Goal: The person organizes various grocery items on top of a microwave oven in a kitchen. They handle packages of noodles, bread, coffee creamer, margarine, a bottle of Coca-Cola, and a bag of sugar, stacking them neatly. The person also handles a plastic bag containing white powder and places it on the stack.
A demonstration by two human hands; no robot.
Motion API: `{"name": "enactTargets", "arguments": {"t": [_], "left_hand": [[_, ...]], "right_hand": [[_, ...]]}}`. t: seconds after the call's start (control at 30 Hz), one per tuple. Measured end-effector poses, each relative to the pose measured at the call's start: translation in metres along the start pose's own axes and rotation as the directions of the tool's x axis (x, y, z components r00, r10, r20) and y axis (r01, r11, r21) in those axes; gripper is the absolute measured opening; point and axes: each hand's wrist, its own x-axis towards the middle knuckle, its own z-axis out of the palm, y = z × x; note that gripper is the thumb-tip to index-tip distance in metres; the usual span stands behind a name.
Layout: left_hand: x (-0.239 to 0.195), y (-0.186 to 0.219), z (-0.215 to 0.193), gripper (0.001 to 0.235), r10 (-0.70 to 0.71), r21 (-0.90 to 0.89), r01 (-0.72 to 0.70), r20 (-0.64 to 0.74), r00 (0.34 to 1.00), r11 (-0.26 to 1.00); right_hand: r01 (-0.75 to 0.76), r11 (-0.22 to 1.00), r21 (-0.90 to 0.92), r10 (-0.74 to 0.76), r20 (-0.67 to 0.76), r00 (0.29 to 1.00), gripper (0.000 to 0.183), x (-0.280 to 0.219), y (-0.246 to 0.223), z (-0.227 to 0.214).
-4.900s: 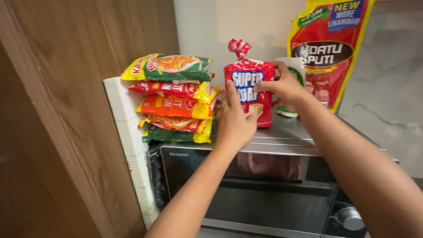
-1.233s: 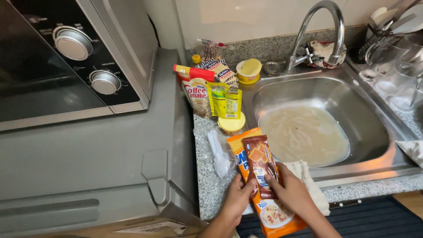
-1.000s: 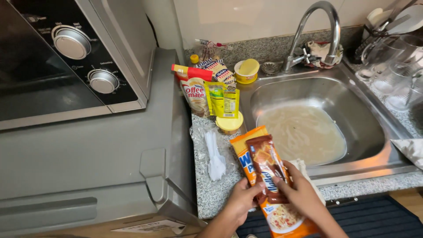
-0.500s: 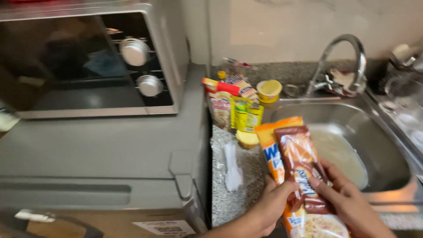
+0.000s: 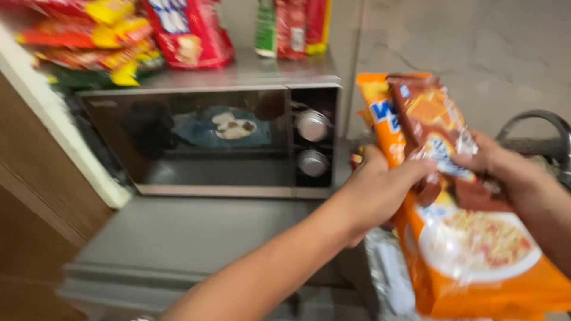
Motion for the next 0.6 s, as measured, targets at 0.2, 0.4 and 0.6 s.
{"name": "enactTargets", "arguments": {"t": [0.2,0.4,0.6], "left_hand": [[0.030,0.086,-0.064,0.060,-0.009,0.154,0.003,0.034,0.999,0.988],[0.066,0.131,-0.107,0.092,-0.171,0.348,0.149,0.032,0.985,0.926],[0.113,0.135,-0.174,0.069,0.165,0.789,0.067,-0.210,0.964,0.611]], "right_hand": [[0.153,0.959,0.239,-0.172,0.061,0.983,0.021,0.050,-0.025,0.039],[0.248,0.907,0.340,-0.263,-0.002,0.965,0.016,0.126,-0.036,0.046],[0.162,0.856,0.490,-0.370,0.363,0.855,0.033,0.178,-0.053,0.067]]}}
